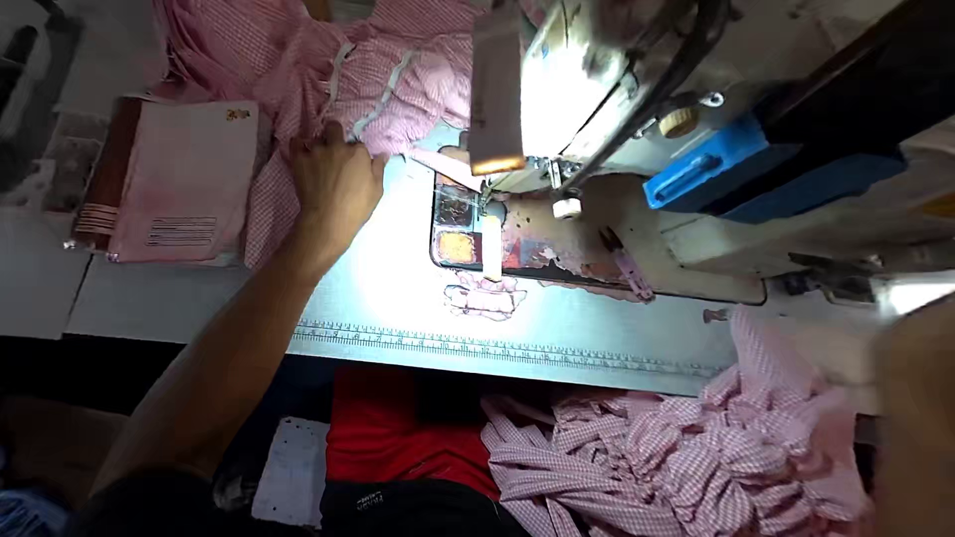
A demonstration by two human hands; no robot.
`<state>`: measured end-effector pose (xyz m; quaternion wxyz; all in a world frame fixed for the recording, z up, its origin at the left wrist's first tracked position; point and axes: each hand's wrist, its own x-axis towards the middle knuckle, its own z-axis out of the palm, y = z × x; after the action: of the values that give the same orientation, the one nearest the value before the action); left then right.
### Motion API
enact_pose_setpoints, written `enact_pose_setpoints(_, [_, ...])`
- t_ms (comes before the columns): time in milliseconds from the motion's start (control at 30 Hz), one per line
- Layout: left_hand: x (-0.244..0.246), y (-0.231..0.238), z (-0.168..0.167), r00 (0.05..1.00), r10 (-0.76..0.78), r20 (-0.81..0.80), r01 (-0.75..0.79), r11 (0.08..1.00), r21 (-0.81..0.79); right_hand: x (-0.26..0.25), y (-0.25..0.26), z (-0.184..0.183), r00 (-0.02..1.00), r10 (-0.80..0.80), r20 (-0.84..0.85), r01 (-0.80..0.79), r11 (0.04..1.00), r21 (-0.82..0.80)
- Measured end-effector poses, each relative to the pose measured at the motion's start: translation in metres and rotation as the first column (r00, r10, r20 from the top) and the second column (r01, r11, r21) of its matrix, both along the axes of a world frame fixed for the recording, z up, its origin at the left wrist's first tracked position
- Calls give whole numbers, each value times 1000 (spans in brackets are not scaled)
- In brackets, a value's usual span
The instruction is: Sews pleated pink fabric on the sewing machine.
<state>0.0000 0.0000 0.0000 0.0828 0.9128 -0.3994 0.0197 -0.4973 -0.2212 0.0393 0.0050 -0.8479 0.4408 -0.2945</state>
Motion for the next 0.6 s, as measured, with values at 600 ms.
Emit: enact_pose_setpoints(600, [6,46,-38,935,-354,-29,316,866,-388,197,117,-34,816,536,-216,-433,815,387])
